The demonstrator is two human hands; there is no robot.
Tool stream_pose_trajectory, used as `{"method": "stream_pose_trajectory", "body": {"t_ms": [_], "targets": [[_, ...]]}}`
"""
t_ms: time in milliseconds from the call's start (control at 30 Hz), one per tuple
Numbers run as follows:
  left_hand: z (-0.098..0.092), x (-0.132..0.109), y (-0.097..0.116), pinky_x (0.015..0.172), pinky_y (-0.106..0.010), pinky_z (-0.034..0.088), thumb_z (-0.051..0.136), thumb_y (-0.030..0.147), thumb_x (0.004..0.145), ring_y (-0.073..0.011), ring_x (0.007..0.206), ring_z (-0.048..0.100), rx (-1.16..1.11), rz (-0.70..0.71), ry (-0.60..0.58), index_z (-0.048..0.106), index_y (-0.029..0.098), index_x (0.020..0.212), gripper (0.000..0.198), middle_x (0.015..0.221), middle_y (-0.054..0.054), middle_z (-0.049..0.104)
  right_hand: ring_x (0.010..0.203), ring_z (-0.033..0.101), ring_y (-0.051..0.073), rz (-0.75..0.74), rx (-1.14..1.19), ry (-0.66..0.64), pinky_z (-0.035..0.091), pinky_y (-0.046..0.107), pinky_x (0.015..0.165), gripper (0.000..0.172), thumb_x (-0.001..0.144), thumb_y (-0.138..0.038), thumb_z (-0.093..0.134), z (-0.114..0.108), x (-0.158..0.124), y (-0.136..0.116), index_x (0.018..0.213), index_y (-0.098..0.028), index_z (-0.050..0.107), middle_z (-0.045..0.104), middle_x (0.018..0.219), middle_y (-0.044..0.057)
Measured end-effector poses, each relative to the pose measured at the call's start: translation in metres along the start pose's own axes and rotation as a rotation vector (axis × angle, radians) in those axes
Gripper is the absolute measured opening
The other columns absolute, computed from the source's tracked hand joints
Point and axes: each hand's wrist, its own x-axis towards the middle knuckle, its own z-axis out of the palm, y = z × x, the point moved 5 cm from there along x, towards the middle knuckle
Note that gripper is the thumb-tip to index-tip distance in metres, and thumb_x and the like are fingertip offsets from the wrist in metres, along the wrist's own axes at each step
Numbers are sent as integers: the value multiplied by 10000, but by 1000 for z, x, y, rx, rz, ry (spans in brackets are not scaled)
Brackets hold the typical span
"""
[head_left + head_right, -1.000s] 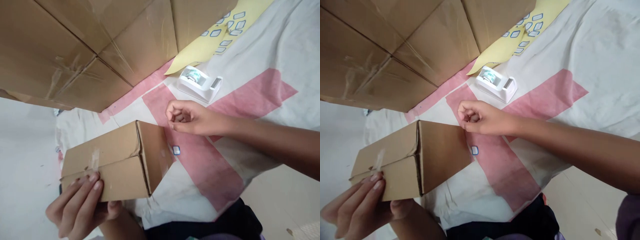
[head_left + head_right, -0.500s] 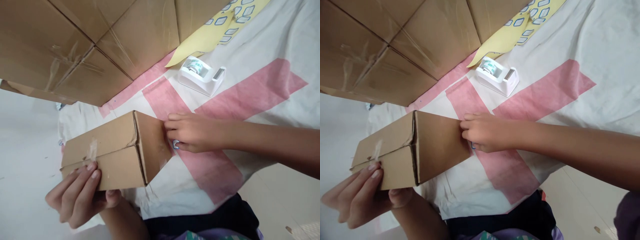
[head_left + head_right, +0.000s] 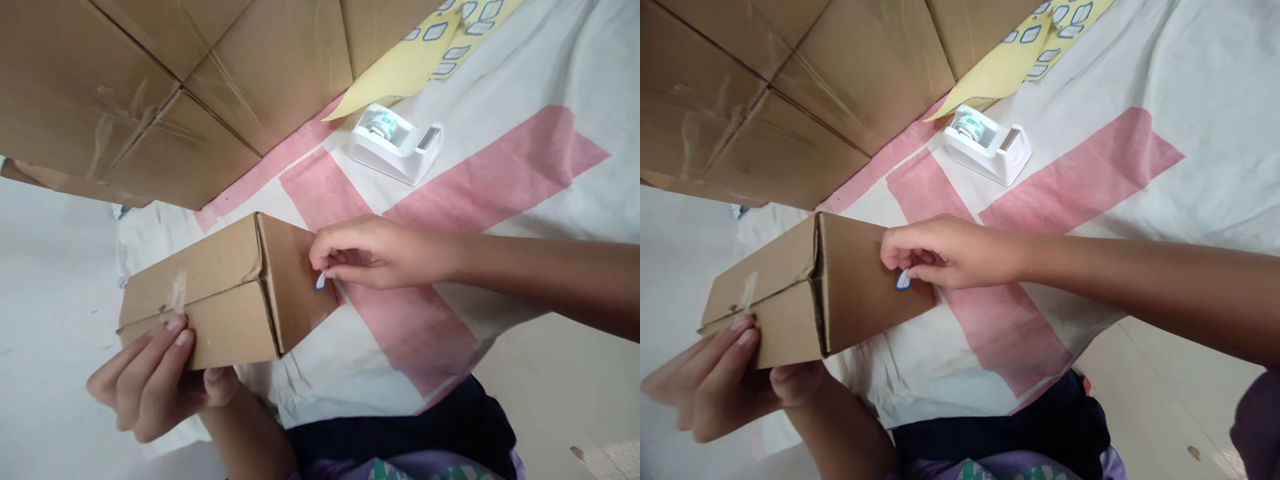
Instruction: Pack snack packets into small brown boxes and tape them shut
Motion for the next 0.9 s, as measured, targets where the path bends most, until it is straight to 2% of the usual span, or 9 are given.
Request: {"method": "stream_pose_trajectory", "body": {"t_ms": [33, 67, 100, 233, 367, 433, 633, 800, 900], "targets": [[-7, 6, 16, 788, -465, 429, 390, 722, 799, -279, 835, 581, 6, 156, 186, 596, 219, 804, 544, 750, -94, 639, 804, 570, 117, -10, 3, 5, 417, 242, 689, 126, 946, -78, 561, 1, -1, 0, 1004, -188, 578, 668, 978, 20], [-10, 11, 31, 702, -397, 424, 455, 608, 819, -241, 741, 586, 14, 279, 319, 668, 192, 849, 468, 743, -89, 667, 810, 574, 116, -16, 0, 14, 420, 240, 690, 124, 955, -94, 561, 1, -1, 0, 1031, -189, 580, 668, 994, 24], [-12, 15, 42, 647, -359, 407, 490, 530, 820, -220, 679, 586, 16, 355, 400, 715, 169, 890, 431, 740, -90, 687, 807, 575, 115, -19, -5, 28, 423, 239, 690, 124, 959, -109, 564, 2, -1, 0, 1052, -190, 580, 667, 1005, 26], [-5, 28, 61, 622, -347, 411, 478, 508, 835, -216, 652, 592, 31, 362, 403, 742, 153, 938, 454, 723, -94, 679, 782, 562, 112, -12, -36, 76, 433, 240, 695, 138, 957, -170, 610, 3, 0, 0, 1087, -199, 574, 657, 996, 21], [-3, 22, 61, 620, -346, 403, 392, 525, 836, -231, 691, 586, 98, 298, 478, 702, 196, 907, 457, 703, -82, 633, 841, 585, 130, -21, -51, 97, 452, 249, 733, 173, 943, -170, 626, 6, 2, -2, 1101, -214, 571, 653, 987, 18], [-1, 18, 60, 633, -355, 404, 370, 533, 826, -237, 717, 583, 108, 279, 468, 684, 204, 907, 463, 721, -86, 627, 847, 589, 132, -27, -59, 99, 455, 252, 742, 187, 935, -157, 625, 7, 4, -1, 1103, -218, 569, 648, 982, 14], [1, 8, 50, 741, -427, 429, 287, 572, 859, -256, 782, 552, 198, 211, 381, 596, 206, 941, 485, 772, -94, 608, 894, 587, 151, -17, -73, 116, 480, 280, 793, 275, 932, -178, 635, 7, 7, 5, 1185, -225, 538, 632, 1017, 16], [0, -1, 36, 762, -424, 408, 259, 701, 828, -222, 695, 512, 244, 155, 341, 550, 210, 914, 578, 770, -82, 611, 1060, 565, 226, 7, -89, 232, 497, 350, 876, 559, 837, -301, 790, -4, 14, 15, 1314, -227, 509, 587, 1280, 89], [-1, -6, 31, 764, -410, 389, 265, 681, 827, -227, 734, 505, 224, 210, 362, 535, 204, 943, 560, 809, -87, 603, 1033, 576, 225, -5, -20, 167, 498, 340, 838, 555, 833, -351, 799, -3, 19, 21, 1309, -224, 543, 615, 1284, 94]]}}
